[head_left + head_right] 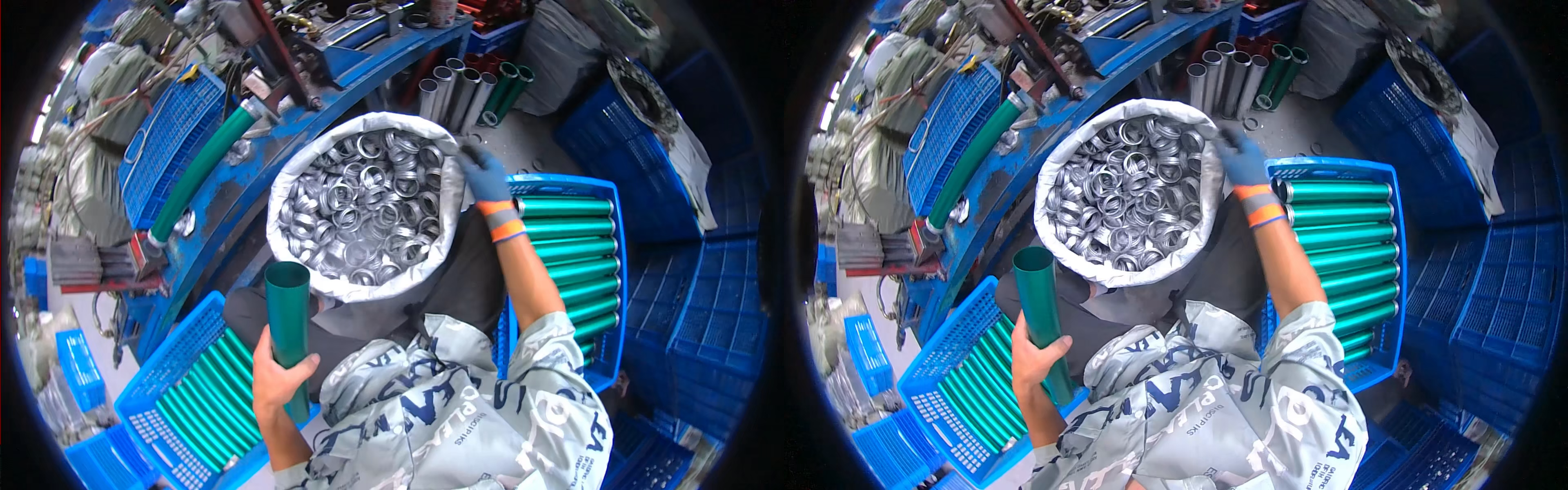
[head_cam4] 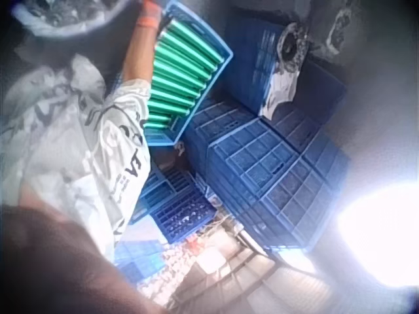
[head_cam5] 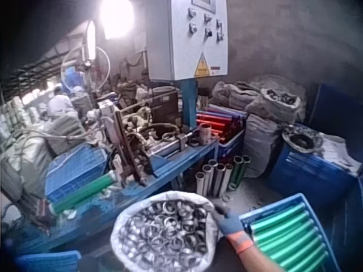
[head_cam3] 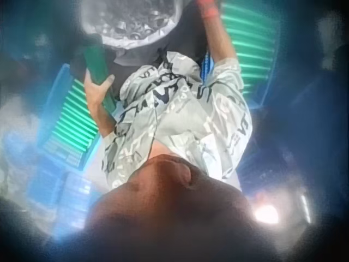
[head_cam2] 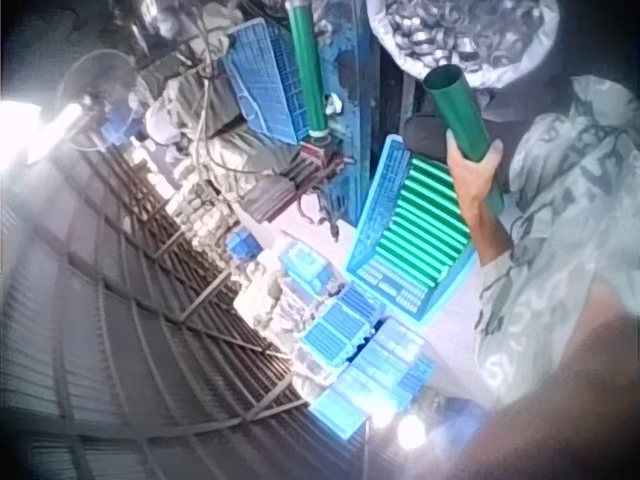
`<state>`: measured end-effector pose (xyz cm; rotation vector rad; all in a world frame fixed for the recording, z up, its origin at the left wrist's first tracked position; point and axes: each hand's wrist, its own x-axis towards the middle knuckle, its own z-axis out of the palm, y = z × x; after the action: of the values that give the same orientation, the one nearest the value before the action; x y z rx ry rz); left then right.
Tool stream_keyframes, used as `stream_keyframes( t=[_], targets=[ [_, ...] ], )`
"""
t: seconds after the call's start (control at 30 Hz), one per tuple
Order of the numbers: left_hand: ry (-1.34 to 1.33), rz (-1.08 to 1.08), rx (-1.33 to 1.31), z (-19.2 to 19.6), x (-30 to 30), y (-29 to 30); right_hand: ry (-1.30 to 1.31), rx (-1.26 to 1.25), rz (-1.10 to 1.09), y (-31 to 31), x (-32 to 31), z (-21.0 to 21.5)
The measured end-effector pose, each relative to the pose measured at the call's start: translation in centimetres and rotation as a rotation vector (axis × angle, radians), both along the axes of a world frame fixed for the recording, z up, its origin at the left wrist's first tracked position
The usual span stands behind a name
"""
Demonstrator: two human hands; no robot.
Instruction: Assembling metal end caps onto green tubes using a pneumatic press machine and organizing them into a storage crate.
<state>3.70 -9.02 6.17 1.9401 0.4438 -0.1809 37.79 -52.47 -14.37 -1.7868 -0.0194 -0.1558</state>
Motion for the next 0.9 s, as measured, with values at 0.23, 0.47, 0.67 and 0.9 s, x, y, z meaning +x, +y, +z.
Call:
stream_keyframes(
  t=[0.23,0.47,0.67,0.9],
  targets=[
    [-0.008,0.03,-0.017,0.8,-0.4,1.7,-0.473,-0.688,0.345,12.7,-8.2,5.6],
    [-0.028,0.06,0.033,1.5,-2.3,3.3,-0.302,-1.069,0.963,21.4,-12.6,-2.1],
    [-0.024,0.128,0.036,1.7,-3.6,4.7,-0.163,-1.035,0.825,22.3,-12.7,-2.0],
    [0.003,0.097,0.068,1.2,-3.9,5.4,0.797,1.293,0.784,22.6,-18.2,9.8]
  ],
)
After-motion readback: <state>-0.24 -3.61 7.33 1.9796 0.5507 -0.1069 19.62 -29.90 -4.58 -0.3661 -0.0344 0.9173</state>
